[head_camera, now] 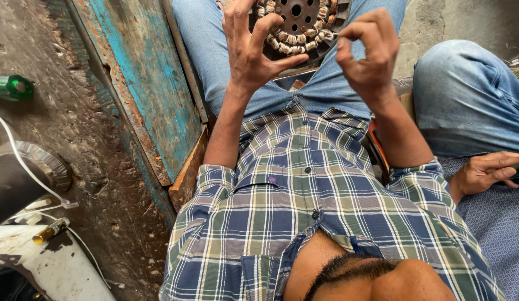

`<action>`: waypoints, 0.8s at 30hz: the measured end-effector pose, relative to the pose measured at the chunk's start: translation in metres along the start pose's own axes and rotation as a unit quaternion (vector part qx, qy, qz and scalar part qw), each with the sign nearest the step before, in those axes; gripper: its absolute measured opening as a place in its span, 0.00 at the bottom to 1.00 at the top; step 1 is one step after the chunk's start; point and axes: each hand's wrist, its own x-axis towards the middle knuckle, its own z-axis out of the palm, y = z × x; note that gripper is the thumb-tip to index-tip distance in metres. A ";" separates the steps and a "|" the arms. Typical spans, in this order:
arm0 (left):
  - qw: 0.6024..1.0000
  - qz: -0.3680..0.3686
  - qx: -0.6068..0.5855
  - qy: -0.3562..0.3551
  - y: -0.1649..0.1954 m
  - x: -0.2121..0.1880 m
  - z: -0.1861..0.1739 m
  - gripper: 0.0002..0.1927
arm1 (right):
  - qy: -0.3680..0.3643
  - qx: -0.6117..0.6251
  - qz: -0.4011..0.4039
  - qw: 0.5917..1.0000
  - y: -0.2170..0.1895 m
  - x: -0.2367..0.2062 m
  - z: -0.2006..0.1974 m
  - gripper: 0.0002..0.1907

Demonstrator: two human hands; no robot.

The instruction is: The person winds a thin wire around the slots of a circular motor stator held in their lap. They repeatedly thread the wire through the slots and pull it tight to secure the winding.

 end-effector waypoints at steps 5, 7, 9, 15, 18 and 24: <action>1.000 0.006 0.003 -0.005 0.000 0.000 0.001 0.42 | -0.074 -0.106 -0.105 0.986 -0.016 0.028 -0.024 0.15; 1.000 0.005 0.007 -0.007 0.000 0.000 -0.001 0.42 | -0.110 -0.126 -0.115 0.979 -0.019 0.034 -0.024 0.15; 1.000 0.005 0.004 -0.006 0.000 0.001 0.000 0.42 | -0.127 -0.097 -0.095 0.983 -0.018 0.033 -0.022 0.13; 1.000 0.006 0.002 -0.007 0.001 0.002 0.000 0.43 | -0.063 -0.042 -0.031 0.997 -0.011 0.007 -0.008 0.07; 1.000 0.010 0.002 0.006 0.000 0.002 0.001 0.42 | -0.034 -0.051 -0.018 0.998 -0.008 0.001 -0.003 0.06; 1.000 0.003 -0.013 -0.001 0.000 0.002 0.000 0.42 | -0.013 0.035 0.030 0.999 -0.008 0.008 -0.004 0.09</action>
